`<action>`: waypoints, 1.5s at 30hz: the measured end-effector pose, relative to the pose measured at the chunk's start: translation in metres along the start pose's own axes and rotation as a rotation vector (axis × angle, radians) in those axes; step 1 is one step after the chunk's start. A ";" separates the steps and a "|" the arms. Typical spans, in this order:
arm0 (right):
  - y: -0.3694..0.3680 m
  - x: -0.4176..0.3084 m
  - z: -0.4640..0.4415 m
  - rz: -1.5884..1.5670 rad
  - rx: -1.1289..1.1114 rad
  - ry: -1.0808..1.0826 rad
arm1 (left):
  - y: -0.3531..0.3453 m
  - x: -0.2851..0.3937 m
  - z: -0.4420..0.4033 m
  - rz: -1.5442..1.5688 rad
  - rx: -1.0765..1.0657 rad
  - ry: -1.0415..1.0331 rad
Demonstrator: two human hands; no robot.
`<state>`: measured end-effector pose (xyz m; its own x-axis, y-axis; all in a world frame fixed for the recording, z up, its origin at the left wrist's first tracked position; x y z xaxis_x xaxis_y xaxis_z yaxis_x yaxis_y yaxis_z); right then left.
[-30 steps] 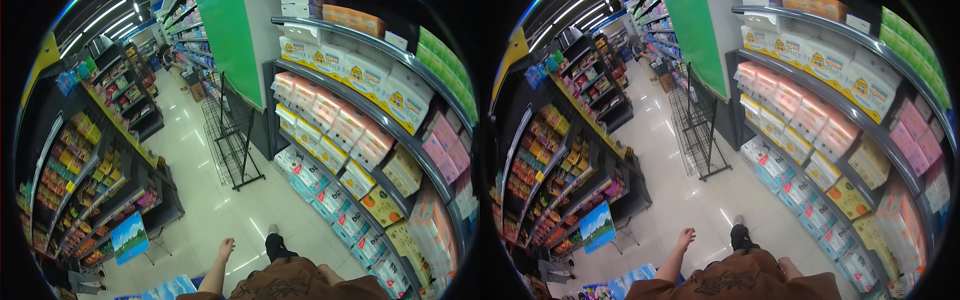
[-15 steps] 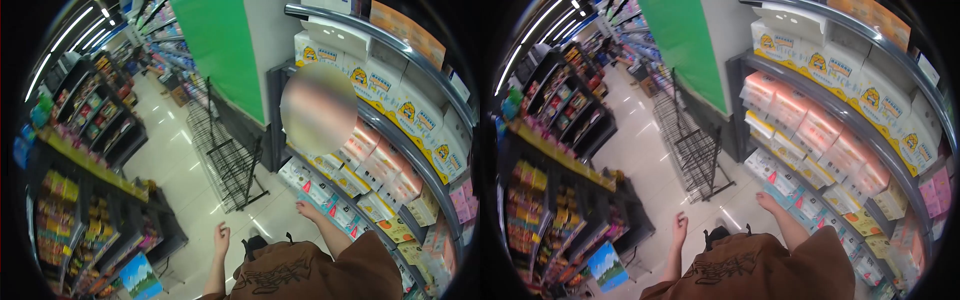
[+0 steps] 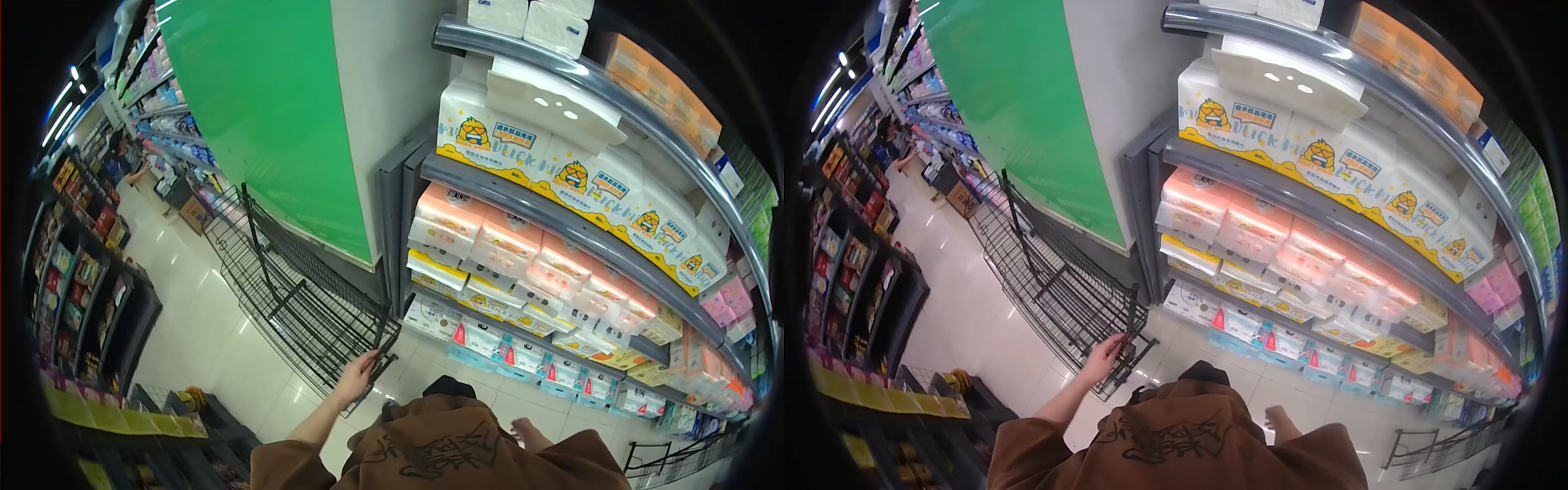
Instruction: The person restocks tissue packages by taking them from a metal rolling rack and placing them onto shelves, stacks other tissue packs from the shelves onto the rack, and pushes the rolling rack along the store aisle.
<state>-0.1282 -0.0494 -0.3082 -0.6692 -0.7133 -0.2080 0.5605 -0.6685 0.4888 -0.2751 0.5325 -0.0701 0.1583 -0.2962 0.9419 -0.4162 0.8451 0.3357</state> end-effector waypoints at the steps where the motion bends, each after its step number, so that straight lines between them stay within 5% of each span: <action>1: 0.003 -0.002 0.031 0.018 -0.066 0.016 | -0.005 0.001 -0.002 0.089 0.001 0.029; 3: 0.009 -0.015 0.094 0.073 -0.163 0.167 | -0.018 0.007 -0.011 0.025 0.130 -0.064; 4: 0.015 -0.033 0.135 0.168 -0.111 0.537 | -0.026 0.003 -0.016 -0.012 0.177 -0.044; 6: 0.013 -0.057 0.172 0.222 -0.005 0.876 | -0.038 0.029 -0.022 -0.060 0.278 -0.040; 9: -0.055 -0.106 0.018 -0.182 -0.019 0.223 | -0.074 0.027 -0.036 0.008 0.245 -0.021; 11: -0.051 -0.201 0.054 -0.139 -0.150 0.584 | -0.098 0.029 -0.047 0.088 0.210 0.052; 13: -0.063 -0.296 0.122 -0.435 -0.252 0.684 | -0.111 0.044 -0.058 0.051 0.091 0.009; 16: -0.074 -0.394 0.231 -0.461 -0.406 0.896 | -0.131 0.051 -0.063 0.083 0.020 -0.015; 18: -0.089 -0.420 0.270 -0.411 -0.225 0.989 | -0.143 0.044 -0.073 0.196 0.006 0.086; 20: -0.123 -0.420 0.260 -0.247 0.283 1.222 | -0.143 0.042 -0.070 0.196 0.017 0.102; 32: -0.185 -0.406 0.311 -0.337 0.101 1.125 | -0.070 0.011 -0.036 0.072 0.087 0.052; 36: -0.211 -0.409 0.323 -0.260 0.119 1.087 | -0.039 0.009 -0.029 0.047 0.013 0.173; 39: -0.239 -0.408 0.302 -0.093 0.348 1.187 | -0.023 0.023 -0.030 0.018 0.096 -0.018; 43: -0.229 -0.411 0.336 -0.228 0.145 1.115 | -0.019 -0.005 -0.023 -0.017 0.023 0.149; 44: -0.233 -0.408 0.335 -0.233 0.111 1.098 | -0.005 0.025 -0.018 0.076 -0.055 0.339; 45: -0.237 -0.404 0.334 -0.247 0.057 1.147 | -0.002 0.017 -0.011 0.018 -0.052 0.272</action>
Point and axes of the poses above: each hand's wrist, its own z-axis away from the middle knuckle, its own y-axis out of the back of the hand, x = y × z, the point moved 3 cm from there along -z, towards the middle knuckle, and after that the axes turned 3 degrees about x, right-handed, at the moved point
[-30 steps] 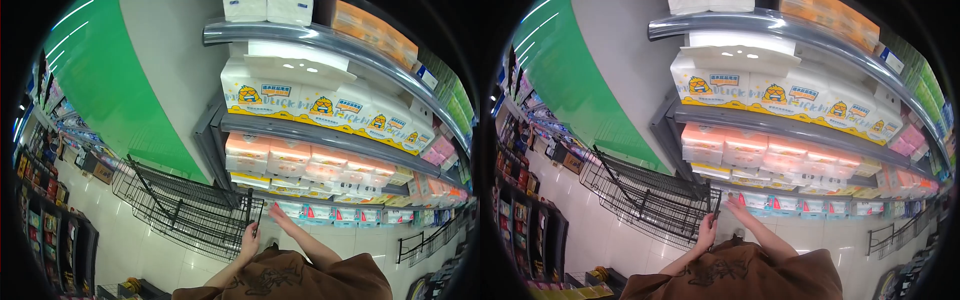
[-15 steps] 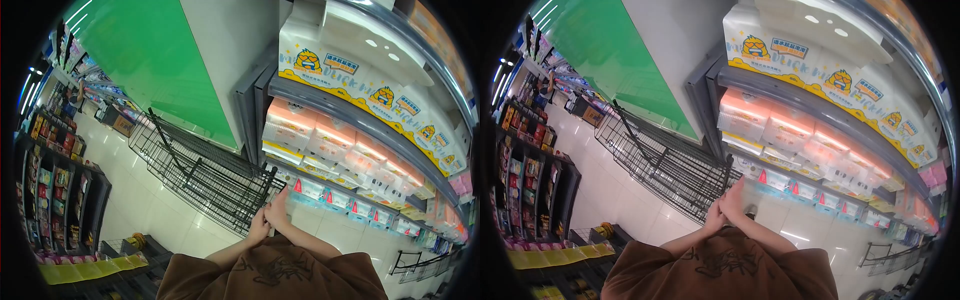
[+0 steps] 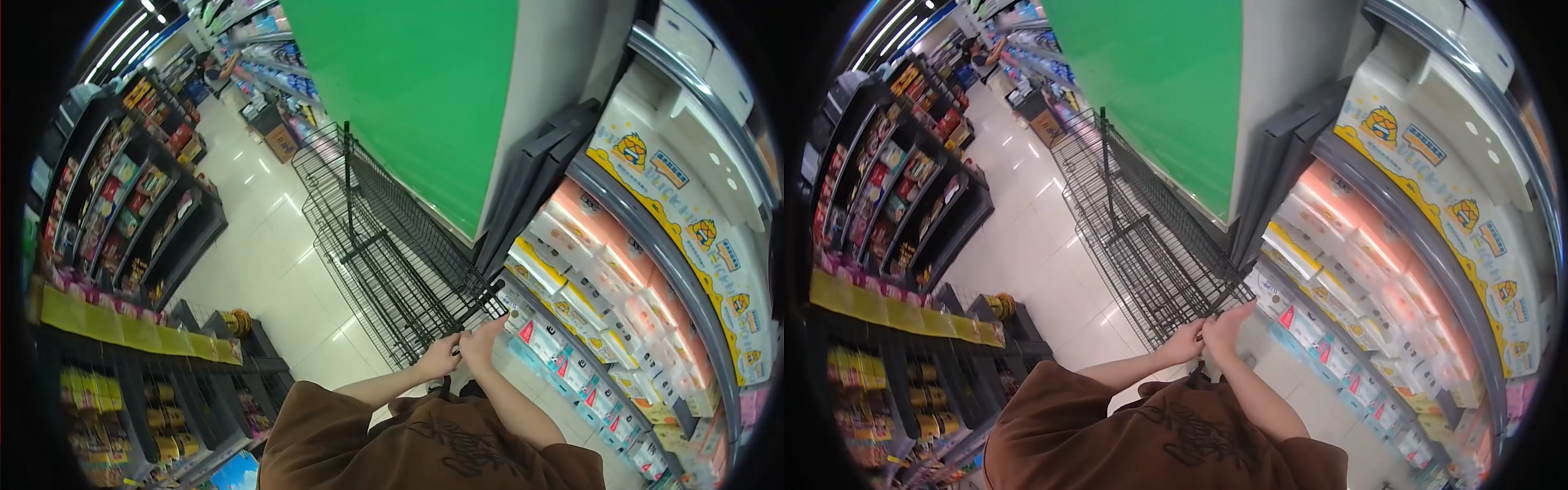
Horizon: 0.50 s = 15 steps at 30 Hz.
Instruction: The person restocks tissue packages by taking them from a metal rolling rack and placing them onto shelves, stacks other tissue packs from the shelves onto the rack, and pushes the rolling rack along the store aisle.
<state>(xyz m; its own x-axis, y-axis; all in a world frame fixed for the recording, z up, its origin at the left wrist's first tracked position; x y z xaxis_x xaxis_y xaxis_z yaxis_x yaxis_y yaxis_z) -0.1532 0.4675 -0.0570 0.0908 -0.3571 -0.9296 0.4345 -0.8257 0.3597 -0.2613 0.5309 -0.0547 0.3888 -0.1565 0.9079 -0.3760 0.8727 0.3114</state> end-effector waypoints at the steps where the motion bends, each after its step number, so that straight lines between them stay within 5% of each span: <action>1: -0.003 0.006 0.004 -0.044 -0.036 0.041 | 0.002 -0.017 0.000 -0.062 0.009 -0.068; 5: 0.017 0.031 0.032 -0.096 -0.279 0.025 | 0.026 -0.047 0.027 -0.133 0.016 -0.084; 13: 0.005 -0.009 0.039 -0.131 -0.368 0.098 | 0.038 -0.064 0.102 -0.189 -0.027 0.009; 15: 0.006 -0.003 0.043 0.072 -0.246 0.060 | 0.030 -0.045 0.114 -0.138 -0.080 0.115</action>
Point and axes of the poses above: each hand's wrist, its own z-axis away from the middle knuckle, its own y-axis out of the back of the hand, x = y × z, the point moved 3 cm from there along -z, towards the middle knuckle, and after that the axes turned 3 degrees about x, right-handed, at the moved point
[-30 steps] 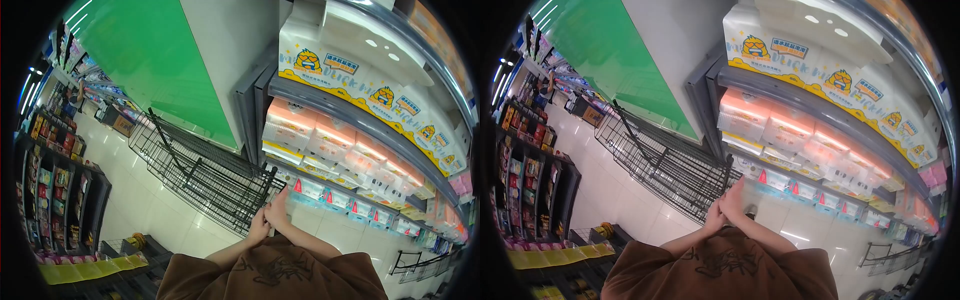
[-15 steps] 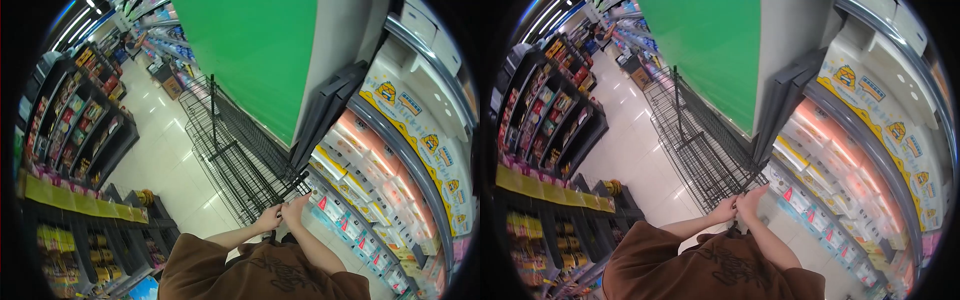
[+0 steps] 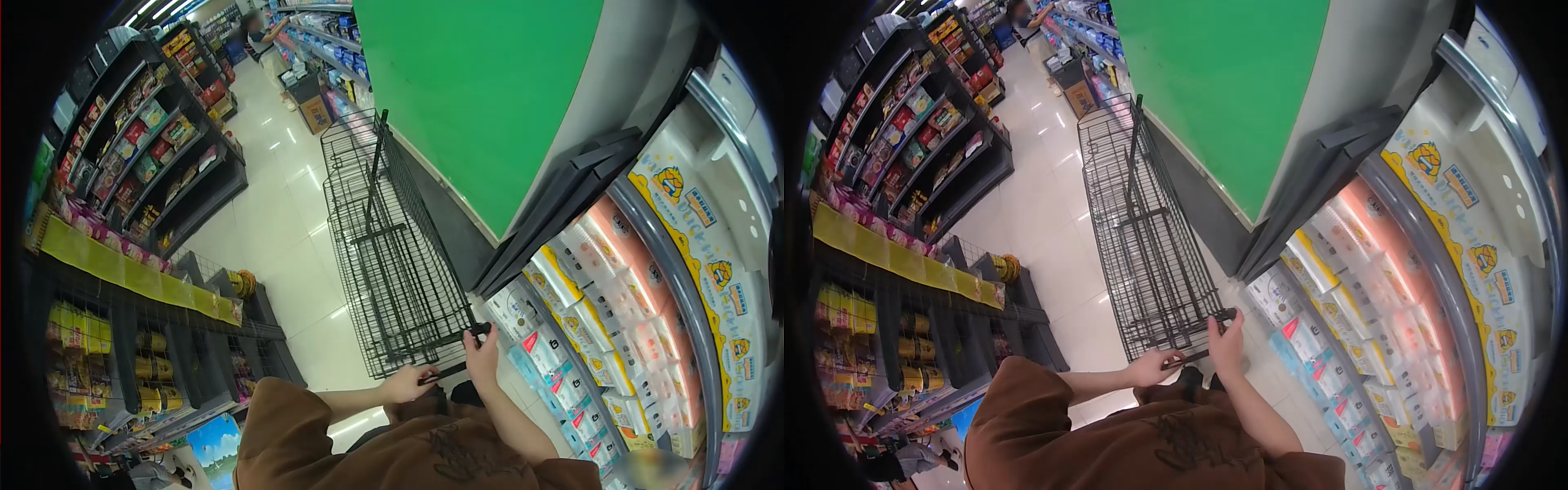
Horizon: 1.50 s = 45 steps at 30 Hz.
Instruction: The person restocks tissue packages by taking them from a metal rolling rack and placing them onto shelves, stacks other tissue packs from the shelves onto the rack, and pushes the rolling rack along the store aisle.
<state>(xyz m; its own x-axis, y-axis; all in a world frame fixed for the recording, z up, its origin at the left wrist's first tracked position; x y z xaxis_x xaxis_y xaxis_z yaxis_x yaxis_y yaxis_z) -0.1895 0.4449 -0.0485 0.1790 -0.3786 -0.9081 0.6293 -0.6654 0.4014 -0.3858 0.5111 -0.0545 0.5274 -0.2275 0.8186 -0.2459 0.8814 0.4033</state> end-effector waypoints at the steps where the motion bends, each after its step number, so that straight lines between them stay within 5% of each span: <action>1: 0.000 0.002 0.003 0.099 0.058 -0.034 | -0.008 0.001 0.002 0.008 0.029 -0.032; 11: 0.033 -0.007 -0.094 0.216 0.224 0.220 | -0.028 0.033 -0.087 -0.024 0.280 -0.326; 13: 0.039 -0.013 -0.118 0.178 0.164 0.163 | -0.012 0.065 -0.096 -0.007 0.198 -0.084; 14: 0.038 -0.008 -0.127 0.187 0.198 0.198 | -0.025 0.040 -0.117 -0.040 0.323 -0.303; 18: 0.056 -0.021 -0.119 0.284 0.576 0.526 | -0.013 0.070 -0.140 -0.069 0.357 -0.237; 21: 0.074 0.000 -0.093 0.112 0.468 0.465 | -0.008 0.087 -0.151 -0.029 0.383 -0.218; 24: 0.104 0.037 -0.089 -0.199 0.186 0.024 | -0.014 0.090 -0.162 -0.034 0.397 -0.245; 28: 0.176 0.021 -0.125 -0.628 0.272 -0.237 | -0.022 0.091 -0.175 -0.071 0.422 -0.252; 33: 0.220 -0.001 -0.173 -0.997 0.208 -0.209 | -0.027 0.092 -0.163 0.061 0.393 -0.061; 37: 0.208 0.000 -0.186 -1.031 0.166 -0.055 | -0.028 0.093 -0.146 -0.326 0.596 -0.162; 38: 0.204 -0.006 -0.181 -1.087 0.134 -0.043 | -0.027 0.112 -0.134 -0.209 0.605 -0.103; 41: 0.191 -0.027 -0.140 -1.154 0.029 -0.037 | -0.032 0.143 -0.106 -0.398 0.956 -0.438; 42: 0.183 -0.027 -0.121 -1.116 -0.015 -0.055 | -0.038 0.131 -0.105 -0.289 0.859 -0.419; 45: 0.162 -0.027 -0.052 -0.653 -0.134 0.071 | -0.042 0.141 -0.098 0.682 0.514 -0.141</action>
Point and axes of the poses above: each hand's wrist, its own z-axis away from the middle knuckle, its own y-axis out of the back of the hand, x = y × z, the point moved 3 cm from there along -z, towards the middle knuckle, and after that the axes turned 3 degrees about x, right-handed, at the moved point
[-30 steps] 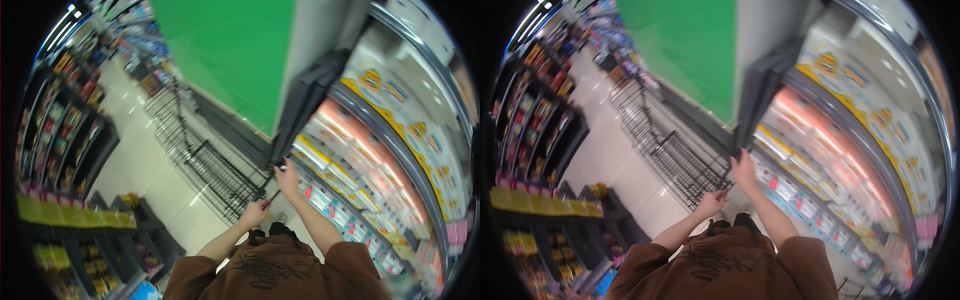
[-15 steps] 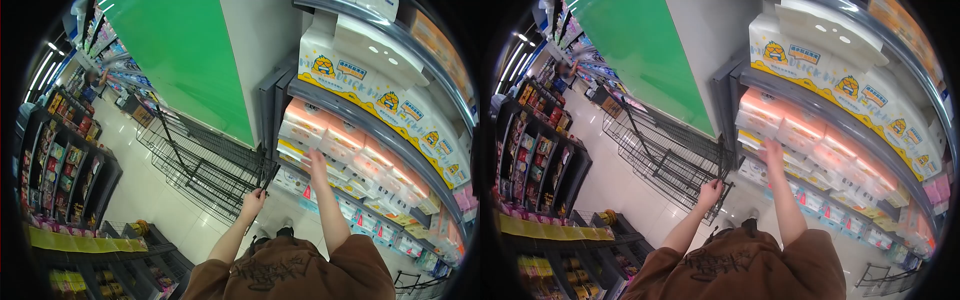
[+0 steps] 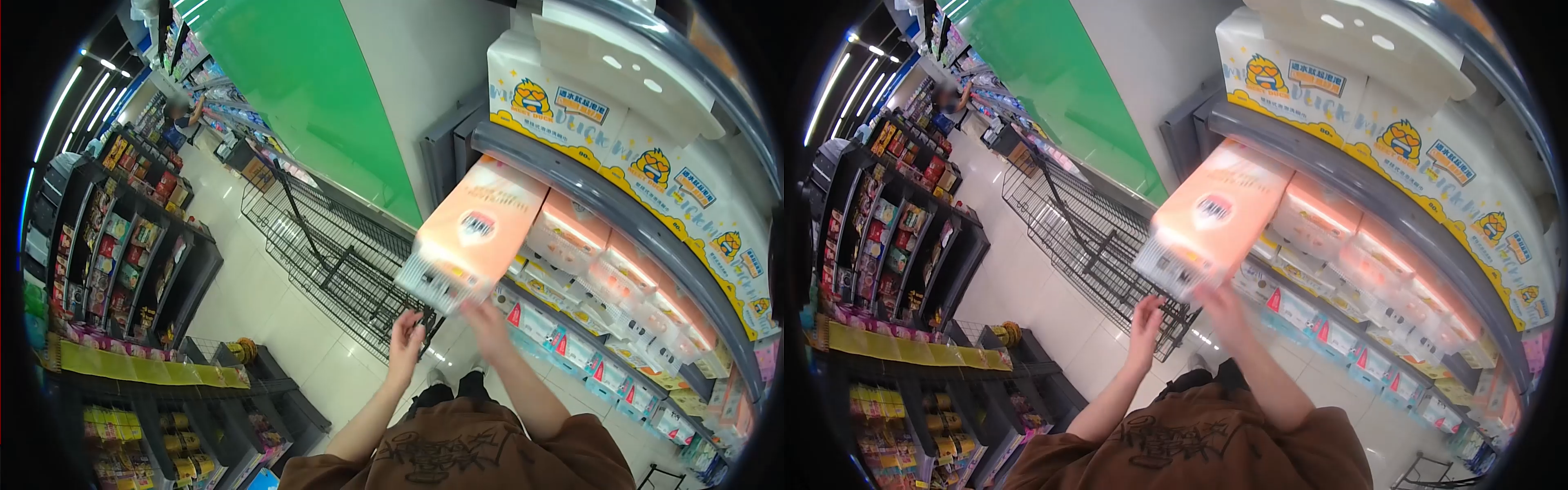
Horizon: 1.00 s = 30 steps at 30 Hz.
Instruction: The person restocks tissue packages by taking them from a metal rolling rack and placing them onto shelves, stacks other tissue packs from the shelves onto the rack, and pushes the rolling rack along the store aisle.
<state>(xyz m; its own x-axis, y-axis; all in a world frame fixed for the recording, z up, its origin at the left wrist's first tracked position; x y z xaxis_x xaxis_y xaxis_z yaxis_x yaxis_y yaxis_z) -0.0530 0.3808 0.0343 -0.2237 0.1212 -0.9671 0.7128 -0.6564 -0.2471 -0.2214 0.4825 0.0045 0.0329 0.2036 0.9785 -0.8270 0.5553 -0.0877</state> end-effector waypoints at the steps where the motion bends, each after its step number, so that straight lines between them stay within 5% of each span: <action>1: -0.013 -0.009 0.020 0.076 -0.068 0.066 | 0.001 0.005 -0.001 0.178 0.080 0.081; 5: -0.027 0.004 0.066 0.170 -0.147 0.195 | -0.016 0.063 -0.005 0.327 0.005 0.117; 8: -0.017 -0.008 0.074 0.298 -0.178 0.270 | -0.048 0.066 -0.009 0.489 -0.088 0.429; 14: 0.007 -0.011 0.070 0.428 -0.344 0.279 | -0.068 0.060 -0.004 0.444 0.017 0.310; 19: 0.026 -0.018 0.056 0.287 -0.524 0.131 | -0.017 0.063 0.012 0.516 0.145 0.237; 21: 0.047 -0.007 0.037 -0.043 -0.234 -0.171 | 0.016 0.062 0.022 0.462 0.183 0.169; 25: 0.103 -0.040 -0.022 -0.264 0.314 -0.159 | 0.090 0.042 0.038 0.475 0.302 0.141; 30: 0.126 -0.081 -0.091 -0.454 0.302 -0.281 | 0.148 0.032 0.046 0.550 0.428 0.117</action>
<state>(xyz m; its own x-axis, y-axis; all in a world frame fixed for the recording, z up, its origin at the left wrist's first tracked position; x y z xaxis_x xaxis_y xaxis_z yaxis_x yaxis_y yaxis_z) 0.1153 0.3562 0.0761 -0.6573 0.2642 -0.7058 0.2944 -0.7721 -0.5632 -0.3685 0.5346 0.0312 -0.4127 0.4619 0.7850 -0.8884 -0.0139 -0.4589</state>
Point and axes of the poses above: each hand's wrist, its own z-axis away from the middle knuckle, its own y-axis out of the back of the hand, x = y × z, the point moved 3 cm from there along -z, towards the middle knuckle, and after that the axes turned 3 degrees about x, right-handed, at the moved point
